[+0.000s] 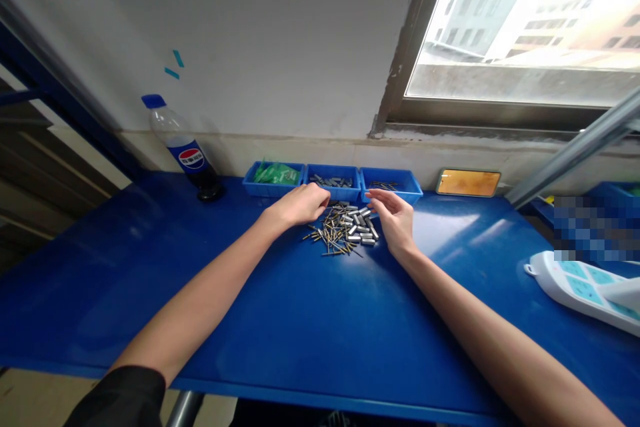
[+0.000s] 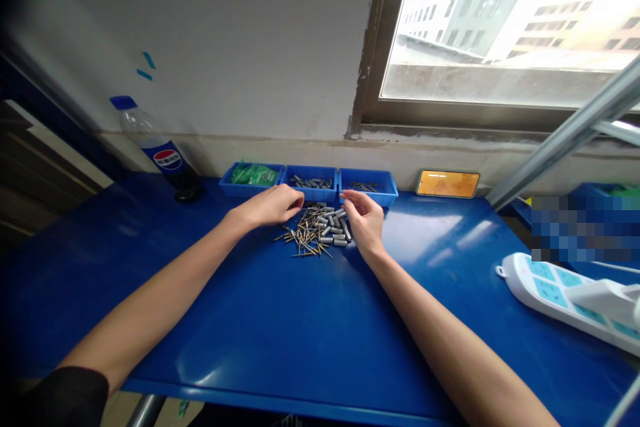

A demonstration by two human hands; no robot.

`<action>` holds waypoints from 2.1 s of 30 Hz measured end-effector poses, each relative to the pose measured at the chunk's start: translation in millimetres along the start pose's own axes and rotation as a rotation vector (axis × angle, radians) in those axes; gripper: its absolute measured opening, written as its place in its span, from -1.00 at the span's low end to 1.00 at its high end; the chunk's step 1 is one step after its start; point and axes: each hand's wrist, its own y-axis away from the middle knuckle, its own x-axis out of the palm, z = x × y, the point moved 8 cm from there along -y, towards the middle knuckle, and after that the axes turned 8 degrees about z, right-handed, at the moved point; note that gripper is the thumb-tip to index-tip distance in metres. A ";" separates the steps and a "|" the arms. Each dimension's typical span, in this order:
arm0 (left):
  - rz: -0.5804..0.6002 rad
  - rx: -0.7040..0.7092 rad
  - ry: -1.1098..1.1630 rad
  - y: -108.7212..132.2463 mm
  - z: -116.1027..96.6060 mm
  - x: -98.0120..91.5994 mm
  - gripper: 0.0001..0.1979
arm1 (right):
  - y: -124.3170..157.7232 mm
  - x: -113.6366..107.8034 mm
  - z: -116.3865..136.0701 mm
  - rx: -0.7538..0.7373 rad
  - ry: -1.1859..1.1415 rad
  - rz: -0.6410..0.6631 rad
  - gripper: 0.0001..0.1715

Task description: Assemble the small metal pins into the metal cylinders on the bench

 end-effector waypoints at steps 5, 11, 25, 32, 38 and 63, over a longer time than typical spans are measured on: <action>-0.093 0.093 0.205 3.3 -5.7 -17.7 -0.89 | 1.7 5.4 2.1 -0.006 0.011 0.064 -0.73; -0.215 0.157 0.304 5.1 -17.3 -29.3 -0.91 | 5.1 20.8 5.3 -0.027 0.038 0.237 -0.69; -0.144 0.164 0.234 1.2 -28.1 -17.4 -0.91 | 7.3 32.1 -2.4 0.046 -0.041 0.349 -0.64; 0.046 -0.272 -0.156 13.5 -6.5 -16.7 -0.75 | 2.6 2.1 1.8 -0.064 0.034 0.012 -0.59; 0.152 -0.282 -0.144 15.4 -2.0 -4.2 -0.67 | 1.3 -1.2 0.7 -0.066 0.053 0.005 -0.45; -0.239 0.143 0.340 2.4 -16.0 -26.7 -0.85 | 2.1 11.1 1.3 -0.011 0.026 0.137 -0.68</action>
